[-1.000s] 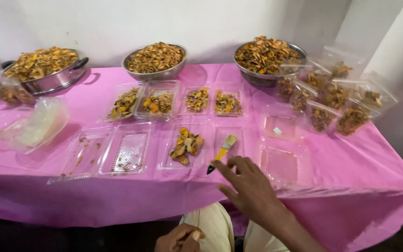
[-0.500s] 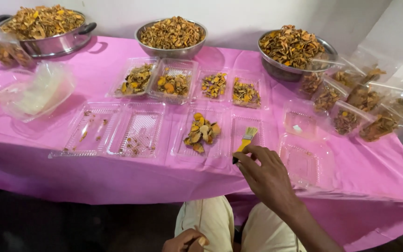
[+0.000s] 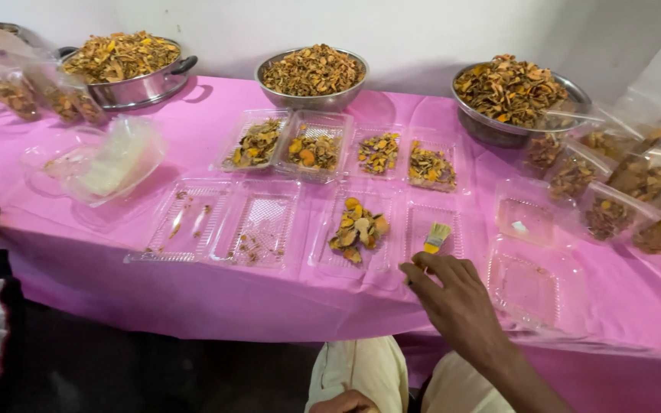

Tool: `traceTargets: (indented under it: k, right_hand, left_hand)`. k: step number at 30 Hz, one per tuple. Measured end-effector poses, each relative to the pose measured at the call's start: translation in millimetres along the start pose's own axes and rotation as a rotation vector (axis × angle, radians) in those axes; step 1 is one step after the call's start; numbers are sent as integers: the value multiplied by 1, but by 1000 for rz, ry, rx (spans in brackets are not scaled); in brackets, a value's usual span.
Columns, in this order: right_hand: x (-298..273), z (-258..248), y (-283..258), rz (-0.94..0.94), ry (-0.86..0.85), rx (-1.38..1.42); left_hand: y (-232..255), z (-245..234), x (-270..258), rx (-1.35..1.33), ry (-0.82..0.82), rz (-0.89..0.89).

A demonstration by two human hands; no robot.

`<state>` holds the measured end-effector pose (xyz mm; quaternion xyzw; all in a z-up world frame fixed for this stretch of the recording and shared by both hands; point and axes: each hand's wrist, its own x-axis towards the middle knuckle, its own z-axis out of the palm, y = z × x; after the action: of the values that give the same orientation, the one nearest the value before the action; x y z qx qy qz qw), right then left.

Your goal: Sorting and packaging dried herbs into plastic containers using hands and a brush.

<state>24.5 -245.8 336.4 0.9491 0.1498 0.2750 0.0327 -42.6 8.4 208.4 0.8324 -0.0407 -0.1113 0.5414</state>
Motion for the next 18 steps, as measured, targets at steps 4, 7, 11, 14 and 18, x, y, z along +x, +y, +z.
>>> traceTargets:
  k: [4,7,11,14,18]
  right_hand:
    - [0,-6,-2,-13,147,113]
    - [2,-19,-11,-25,175,158]
    - [2,-14,-12,-22,154,158]
    - [-2,-7,-9,36,87,181]
    - [-6,-3,-11,60,147,210]
  left_hand:
    - [123,-70,-23,-2,-218,-356]
    - [96,-86,-2,-128,-212,157]
    - [87,-98,6,-360,-143,186]
    - [103,-99,-1,-358,-132,97]
    - [93,-82,0,-223,-200,5]
